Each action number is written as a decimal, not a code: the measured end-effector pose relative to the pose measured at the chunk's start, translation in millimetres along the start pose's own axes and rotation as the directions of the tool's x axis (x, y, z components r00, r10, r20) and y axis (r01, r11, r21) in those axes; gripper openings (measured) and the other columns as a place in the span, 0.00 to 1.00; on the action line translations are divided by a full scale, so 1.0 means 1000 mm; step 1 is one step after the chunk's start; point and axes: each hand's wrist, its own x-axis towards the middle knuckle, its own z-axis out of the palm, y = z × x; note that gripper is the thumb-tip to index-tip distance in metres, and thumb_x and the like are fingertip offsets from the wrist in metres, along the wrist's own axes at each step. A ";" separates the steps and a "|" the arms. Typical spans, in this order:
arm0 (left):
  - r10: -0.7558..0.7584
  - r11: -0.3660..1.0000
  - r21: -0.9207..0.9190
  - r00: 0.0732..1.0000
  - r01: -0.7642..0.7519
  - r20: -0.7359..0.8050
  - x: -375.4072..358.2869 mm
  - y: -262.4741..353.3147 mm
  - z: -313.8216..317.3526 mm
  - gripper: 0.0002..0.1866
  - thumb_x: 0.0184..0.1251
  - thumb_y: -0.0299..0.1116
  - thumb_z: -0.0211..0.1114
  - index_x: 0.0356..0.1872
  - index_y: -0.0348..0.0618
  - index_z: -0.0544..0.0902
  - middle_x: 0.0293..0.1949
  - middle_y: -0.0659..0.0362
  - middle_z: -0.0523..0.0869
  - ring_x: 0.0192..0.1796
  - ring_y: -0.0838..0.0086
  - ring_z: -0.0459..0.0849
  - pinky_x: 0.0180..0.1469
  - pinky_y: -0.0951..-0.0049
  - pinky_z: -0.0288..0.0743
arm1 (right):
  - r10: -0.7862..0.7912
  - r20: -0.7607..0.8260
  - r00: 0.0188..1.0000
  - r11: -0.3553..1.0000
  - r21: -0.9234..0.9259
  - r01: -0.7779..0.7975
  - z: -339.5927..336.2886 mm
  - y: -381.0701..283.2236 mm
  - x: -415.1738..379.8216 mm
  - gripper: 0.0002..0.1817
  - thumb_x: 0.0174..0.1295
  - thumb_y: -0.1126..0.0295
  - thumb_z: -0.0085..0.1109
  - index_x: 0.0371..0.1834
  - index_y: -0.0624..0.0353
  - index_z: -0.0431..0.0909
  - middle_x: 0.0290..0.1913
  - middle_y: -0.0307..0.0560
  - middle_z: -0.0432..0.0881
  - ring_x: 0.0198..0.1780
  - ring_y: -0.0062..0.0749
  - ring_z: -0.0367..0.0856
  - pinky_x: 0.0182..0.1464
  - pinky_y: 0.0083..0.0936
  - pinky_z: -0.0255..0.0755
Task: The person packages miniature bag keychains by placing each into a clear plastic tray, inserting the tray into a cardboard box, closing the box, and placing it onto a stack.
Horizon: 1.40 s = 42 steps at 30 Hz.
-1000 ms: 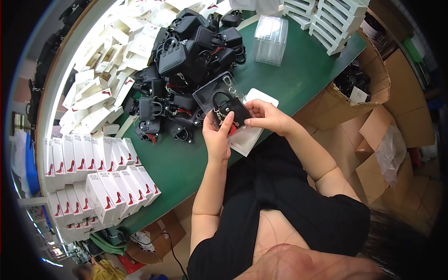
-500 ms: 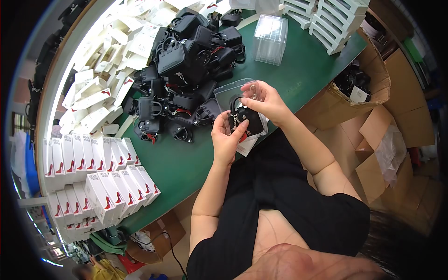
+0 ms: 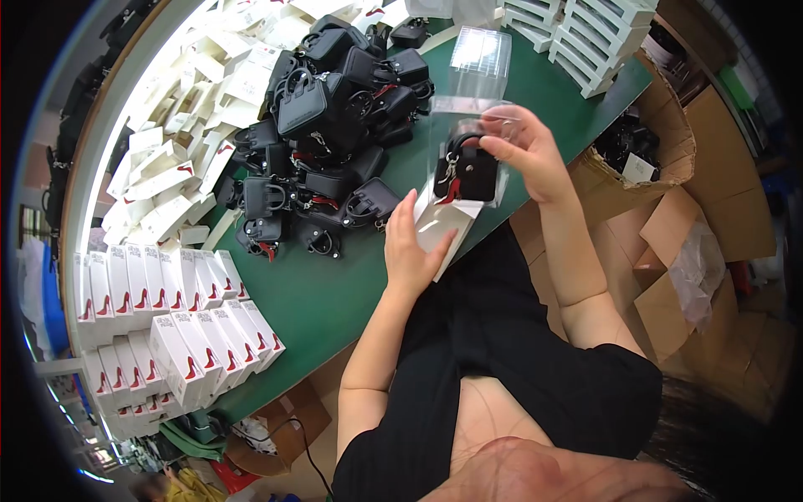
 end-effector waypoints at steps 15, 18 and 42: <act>0.012 0.990 -0.136 0.973 -0.045 -0.232 -0.007 0.012 0.012 0.56 0.39 0.35 0.77 0.71 0.33 0.52 0.64 0.45 0.63 0.62 0.53 0.69 0.65 0.61 0.64 | -0.317 -0.177 0.932 0.947 -0.003 0.322 -0.013 -0.036 0.008 0.28 0.56 0.82 0.64 0.61 0.63 0.65 0.48 0.56 0.80 0.46 0.37 0.84 0.50 0.20 0.76; -0.033 0.979 -0.202 0.941 -0.038 -0.336 -0.020 0.004 0.015 0.57 0.38 0.34 0.77 0.71 0.33 0.51 0.65 0.45 0.61 0.63 0.54 0.68 0.65 0.62 0.64 | -0.304 -0.151 0.941 0.952 -0.007 0.307 0.007 -0.032 0.015 0.35 0.55 0.81 0.66 0.65 0.62 0.60 0.48 0.58 0.80 0.45 0.36 0.84 0.48 0.18 0.76; -0.081 0.981 -0.195 0.866 -0.020 -0.493 -0.030 -0.003 0.029 0.60 0.39 0.34 0.81 0.73 0.38 0.48 0.65 0.47 0.61 0.64 0.55 0.66 0.62 0.63 0.66 | -0.177 0.528 0.831 0.581 -0.625 0.521 0.049 0.023 -0.035 0.33 0.48 0.80 0.70 0.60 0.58 0.69 0.58 0.51 0.77 0.53 0.34 0.79 0.57 0.27 0.73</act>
